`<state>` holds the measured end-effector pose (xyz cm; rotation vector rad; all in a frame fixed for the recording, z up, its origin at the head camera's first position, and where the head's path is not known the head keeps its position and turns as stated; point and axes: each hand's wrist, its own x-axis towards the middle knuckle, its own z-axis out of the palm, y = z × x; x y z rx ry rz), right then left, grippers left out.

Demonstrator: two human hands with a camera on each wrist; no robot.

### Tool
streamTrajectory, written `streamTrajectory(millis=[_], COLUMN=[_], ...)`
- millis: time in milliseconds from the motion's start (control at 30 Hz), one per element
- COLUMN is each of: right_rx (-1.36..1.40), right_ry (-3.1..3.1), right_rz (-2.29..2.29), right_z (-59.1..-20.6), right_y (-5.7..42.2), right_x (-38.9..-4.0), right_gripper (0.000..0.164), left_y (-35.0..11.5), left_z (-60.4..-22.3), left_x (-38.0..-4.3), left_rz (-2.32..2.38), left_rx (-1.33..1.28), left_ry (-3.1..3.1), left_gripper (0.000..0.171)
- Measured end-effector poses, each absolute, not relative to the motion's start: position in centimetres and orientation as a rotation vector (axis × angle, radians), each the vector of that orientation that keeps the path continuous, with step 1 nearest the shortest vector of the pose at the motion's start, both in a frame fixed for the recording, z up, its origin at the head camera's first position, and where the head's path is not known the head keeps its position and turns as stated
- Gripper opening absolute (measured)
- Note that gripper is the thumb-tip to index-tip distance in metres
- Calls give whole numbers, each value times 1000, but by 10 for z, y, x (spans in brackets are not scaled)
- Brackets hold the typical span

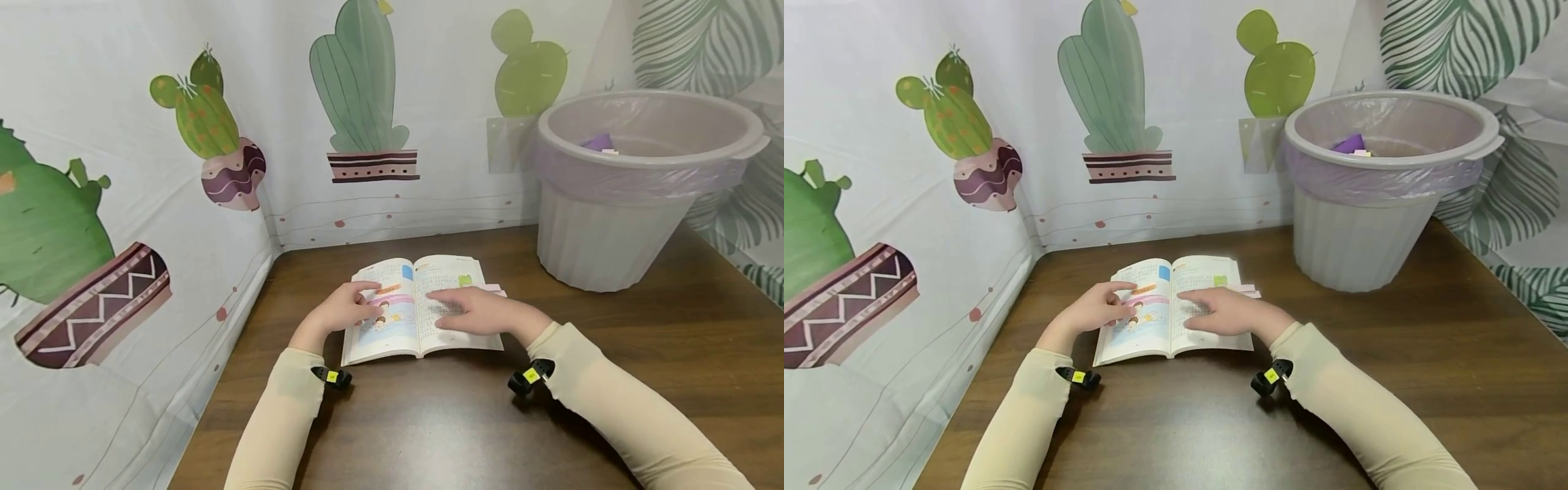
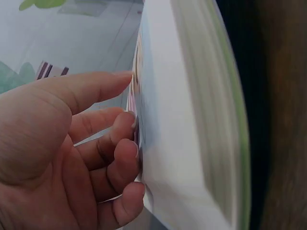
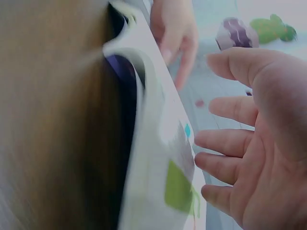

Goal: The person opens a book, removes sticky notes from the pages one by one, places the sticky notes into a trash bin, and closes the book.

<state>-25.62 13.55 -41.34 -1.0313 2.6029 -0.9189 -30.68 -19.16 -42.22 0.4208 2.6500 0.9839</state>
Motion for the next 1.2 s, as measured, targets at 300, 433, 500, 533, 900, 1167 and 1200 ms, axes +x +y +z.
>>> streamTrajectory(millis=[300,433,500,533,900,1167,1200], right_rx=[-786,-699,-664,-650,-567,-504,-495], right_ry=[2691,2696,2701,2704,2764,2841,2847], right_rz=[-971,-1008,-1006,-1004,-973,-946,-943], right_z=[-417,-420,-421,-422,-431,-433,-434], right_y=[176,188,191,193,201,203,203], right_x=[-279,-287,-289,-290,-296,-302,-303], right_gripper=[61,57,55,56,54,49,47], left_y=[-172,-164,-160,-157,-113,-79,-75], left_z=[-415,-413,-411,-410,-387,-372,-371], left_x=[-300,-300,-300,-300,-325,-356,-359], left_rz=[957,946,946,944,706,545,548], left_rx=[524,598,631,646,682,676,653], left_ry=[2637,2620,2606,2601,2525,2524,2517], left_gripper=[55,52,52,53,59,44,41])
